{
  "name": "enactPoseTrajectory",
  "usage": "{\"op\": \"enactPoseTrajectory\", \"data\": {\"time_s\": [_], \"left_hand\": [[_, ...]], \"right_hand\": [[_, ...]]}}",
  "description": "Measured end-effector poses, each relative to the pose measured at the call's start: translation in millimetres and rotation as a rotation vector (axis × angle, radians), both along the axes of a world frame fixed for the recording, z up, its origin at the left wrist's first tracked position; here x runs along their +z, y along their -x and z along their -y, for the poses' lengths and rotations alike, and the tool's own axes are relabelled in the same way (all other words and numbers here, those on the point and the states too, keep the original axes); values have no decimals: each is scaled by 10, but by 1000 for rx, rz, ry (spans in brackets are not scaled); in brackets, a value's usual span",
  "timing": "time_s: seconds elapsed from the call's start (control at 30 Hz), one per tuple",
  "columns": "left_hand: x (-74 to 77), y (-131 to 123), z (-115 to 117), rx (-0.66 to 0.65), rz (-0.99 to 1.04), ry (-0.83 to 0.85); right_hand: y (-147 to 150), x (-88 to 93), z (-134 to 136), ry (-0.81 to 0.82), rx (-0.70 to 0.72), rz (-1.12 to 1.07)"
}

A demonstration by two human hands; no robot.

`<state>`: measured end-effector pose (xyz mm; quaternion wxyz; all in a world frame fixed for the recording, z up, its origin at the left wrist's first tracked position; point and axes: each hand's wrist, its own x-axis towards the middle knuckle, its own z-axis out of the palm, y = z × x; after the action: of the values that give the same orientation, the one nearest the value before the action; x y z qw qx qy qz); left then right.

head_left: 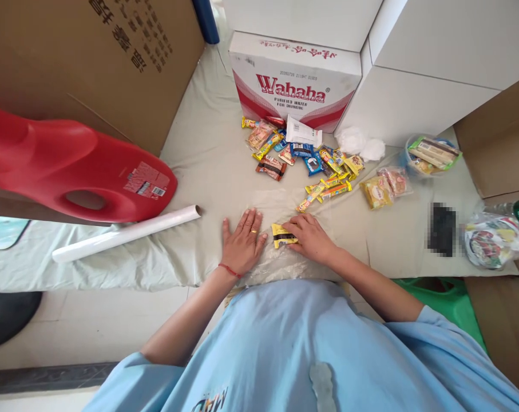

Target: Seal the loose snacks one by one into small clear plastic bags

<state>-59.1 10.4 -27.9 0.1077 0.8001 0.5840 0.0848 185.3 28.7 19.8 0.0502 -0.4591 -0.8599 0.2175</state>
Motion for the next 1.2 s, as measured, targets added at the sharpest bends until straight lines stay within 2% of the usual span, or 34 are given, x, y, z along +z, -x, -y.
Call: {"op": "enactPoseTrajectory", "data": {"time_s": [0.1,0.17,0.23,0.33,0.4,0.47,0.53,0.6,0.67,0.77,0.83,0.9,0.97,1.07,1.2], "left_hand": [[11,41,35,-1,0,0],[15,50,43,1,-4,0],[17,47,42,4,-17,4],[16,39,35,6,-41,12],[14,38,33,9,-52,15],[12,41,33,12,-58,16],[12,42,36,14,-55,15],[16,40,39,16,-46,15],[24,34,41,19,-34,17],[38,26,41,20,-18,25],[42,24,41,21,-10,24],[42,23,42,22,-5,20],[38,22,44,20,-2,13],[33,19,47,17,-4,10],[31,14,51,13,-18,3]], "right_hand": [[-10,155,-220,77,56,-28],[30,275,-481,78,3,-10],[129,338,-810,-10,-111,23],[369,263,-1322,-153,-261,53],[533,145,-1595,-146,-306,88],[645,52,-1767,-107,-298,129],[671,37,-1820,-99,-277,150],[605,114,-1744,-135,-252,130],[470,261,-1547,-175,-175,67],[231,488,-1087,-152,28,-45],[112,563,-749,-91,118,-55],[58,556,-465,-32,154,7],[64,495,-279,9,133,108],[139,394,-175,-6,104,202],[238,327,-143,-86,149,245]]}}
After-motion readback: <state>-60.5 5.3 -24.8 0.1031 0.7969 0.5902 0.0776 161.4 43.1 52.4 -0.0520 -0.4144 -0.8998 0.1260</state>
